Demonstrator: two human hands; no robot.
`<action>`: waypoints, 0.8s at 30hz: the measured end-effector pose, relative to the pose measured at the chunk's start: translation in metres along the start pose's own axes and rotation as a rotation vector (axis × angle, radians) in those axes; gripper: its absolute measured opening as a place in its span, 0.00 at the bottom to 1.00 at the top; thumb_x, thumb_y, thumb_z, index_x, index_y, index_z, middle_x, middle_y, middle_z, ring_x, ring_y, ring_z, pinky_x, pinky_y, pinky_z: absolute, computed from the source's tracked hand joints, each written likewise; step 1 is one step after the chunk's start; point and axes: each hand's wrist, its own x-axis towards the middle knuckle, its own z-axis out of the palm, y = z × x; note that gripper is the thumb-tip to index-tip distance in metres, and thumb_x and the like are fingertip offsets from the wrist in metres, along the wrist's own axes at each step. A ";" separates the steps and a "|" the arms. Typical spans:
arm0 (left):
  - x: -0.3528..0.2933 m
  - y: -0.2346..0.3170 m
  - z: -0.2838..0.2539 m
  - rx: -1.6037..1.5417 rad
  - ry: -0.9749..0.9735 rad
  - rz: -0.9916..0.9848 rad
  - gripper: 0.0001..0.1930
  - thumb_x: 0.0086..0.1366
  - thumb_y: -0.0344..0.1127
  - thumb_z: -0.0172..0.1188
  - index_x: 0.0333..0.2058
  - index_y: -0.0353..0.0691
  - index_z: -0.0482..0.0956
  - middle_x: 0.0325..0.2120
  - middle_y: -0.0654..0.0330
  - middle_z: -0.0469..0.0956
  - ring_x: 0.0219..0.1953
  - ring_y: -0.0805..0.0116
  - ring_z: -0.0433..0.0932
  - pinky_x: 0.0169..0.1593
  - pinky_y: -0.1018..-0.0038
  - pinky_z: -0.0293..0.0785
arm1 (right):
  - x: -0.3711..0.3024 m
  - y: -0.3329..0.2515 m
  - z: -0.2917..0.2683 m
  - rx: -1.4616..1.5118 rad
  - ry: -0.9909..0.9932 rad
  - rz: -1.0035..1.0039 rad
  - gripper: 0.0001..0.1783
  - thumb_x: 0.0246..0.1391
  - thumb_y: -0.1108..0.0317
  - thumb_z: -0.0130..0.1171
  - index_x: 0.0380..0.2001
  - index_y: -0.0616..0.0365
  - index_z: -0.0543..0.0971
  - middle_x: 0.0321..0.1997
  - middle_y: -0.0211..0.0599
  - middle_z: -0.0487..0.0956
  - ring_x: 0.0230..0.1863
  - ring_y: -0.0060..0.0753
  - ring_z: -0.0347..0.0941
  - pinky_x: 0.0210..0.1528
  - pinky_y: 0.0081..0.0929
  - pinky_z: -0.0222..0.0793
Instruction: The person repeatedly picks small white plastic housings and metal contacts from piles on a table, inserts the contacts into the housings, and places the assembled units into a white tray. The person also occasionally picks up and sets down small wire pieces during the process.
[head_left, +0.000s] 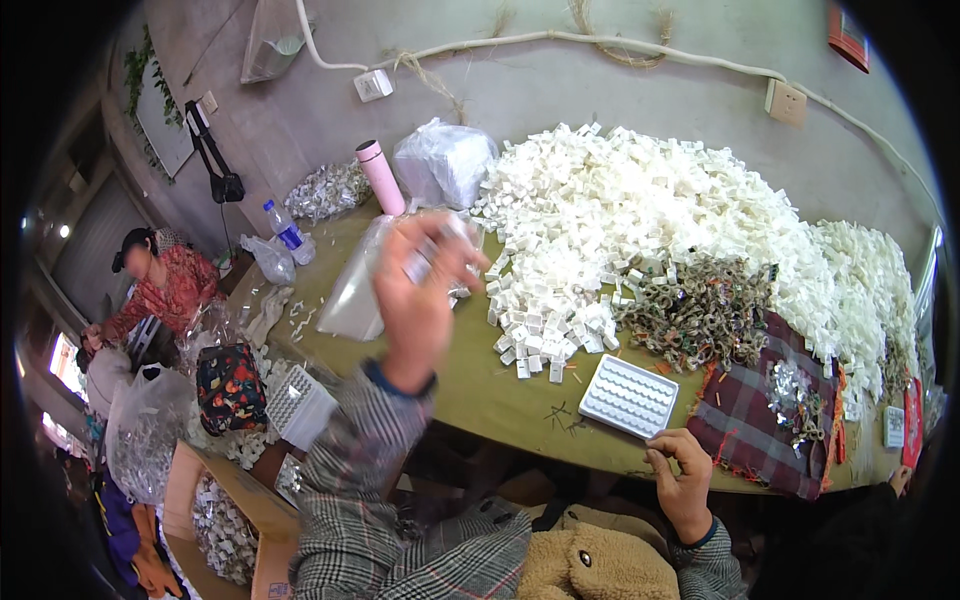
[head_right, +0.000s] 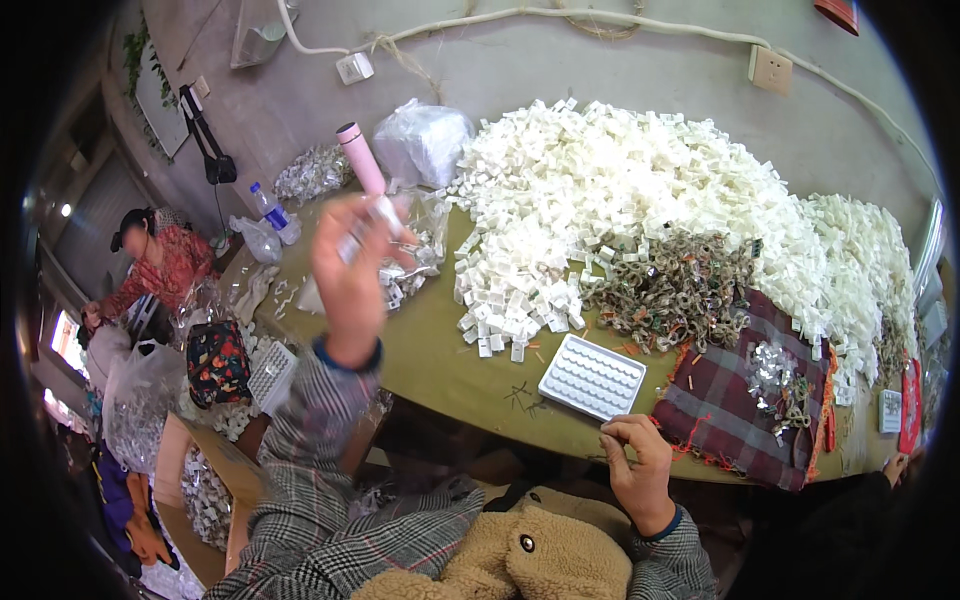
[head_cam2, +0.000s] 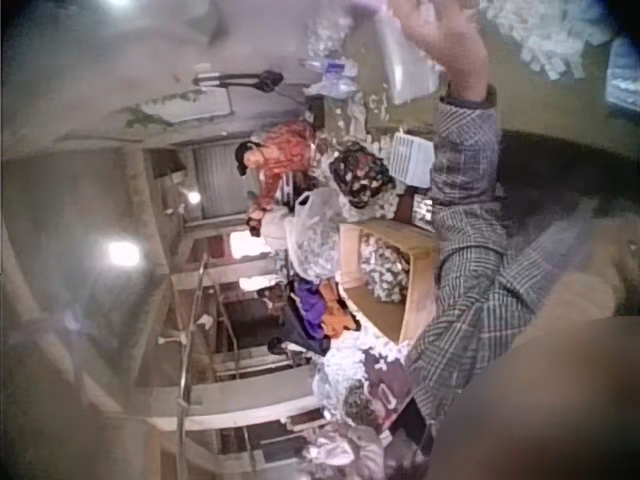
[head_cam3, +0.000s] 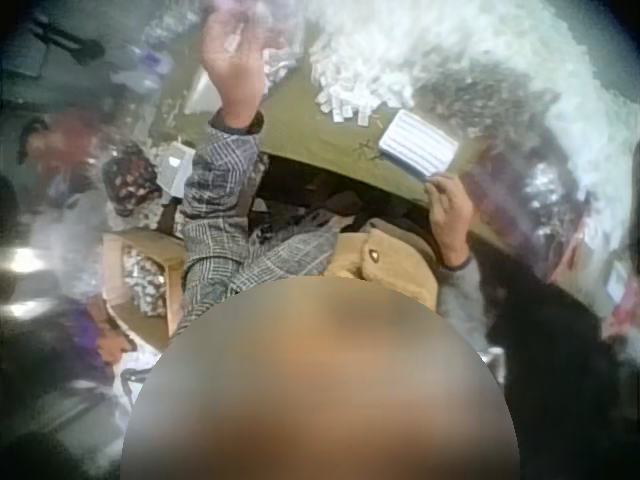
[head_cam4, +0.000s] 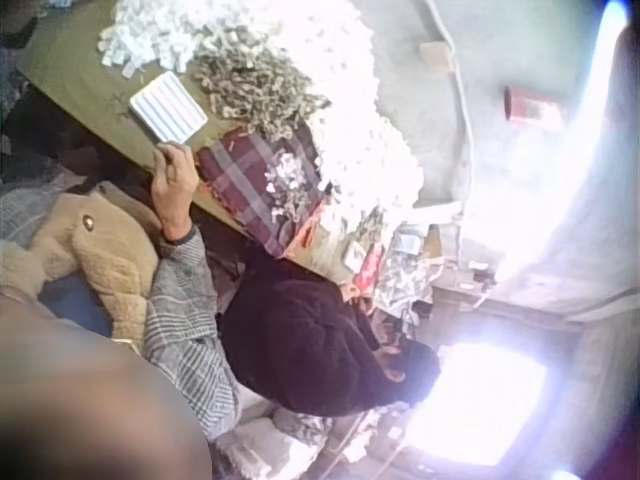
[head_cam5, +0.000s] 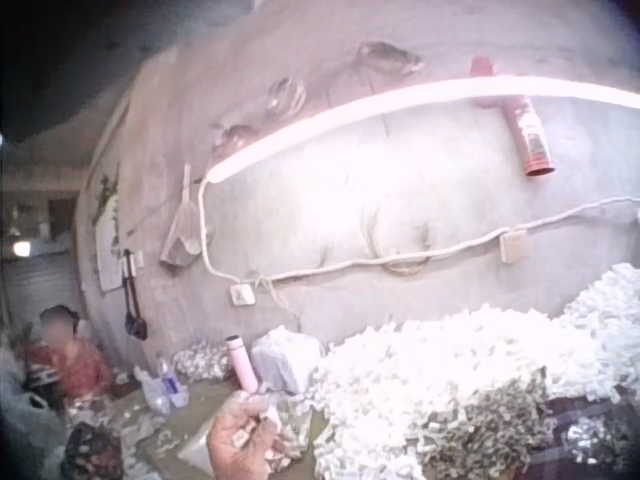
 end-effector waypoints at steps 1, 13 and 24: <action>0.031 -0.007 -0.013 0.163 -0.010 0.077 0.10 0.68 0.32 0.61 0.44 0.34 0.74 0.36 0.57 0.79 0.33 0.71 0.81 0.30 0.77 0.78 | -0.002 0.001 -0.001 0.030 0.000 0.010 0.06 0.50 0.83 0.62 0.33 0.65 0.78 0.33 0.41 0.79 0.30 0.32 0.76 0.35 0.25 0.72; 0.135 -0.111 -0.139 1.108 -0.058 -0.018 0.08 0.61 0.28 0.62 0.37 0.31 0.83 0.29 0.54 0.84 0.26 0.68 0.82 0.31 0.71 0.79 | -0.001 0.019 -0.014 -0.087 -0.066 0.005 0.06 0.50 0.84 0.62 0.33 0.65 0.79 0.32 0.43 0.79 0.30 0.37 0.77 0.33 0.27 0.72; 0.180 -0.195 -0.189 1.479 -0.393 -0.233 0.09 0.53 0.35 0.70 0.34 0.43 0.87 0.37 0.49 0.83 0.42 0.50 0.82 0.47 0.60 0.77 | -0.021 0.055 -0.030 -0.241 0.296 -0.017 0.05 0.55 0.84 0.58 0.34 0.66 0.78 0.34 0.42 0.78 0.23 0.24 0.71 0.25 0.20 0.67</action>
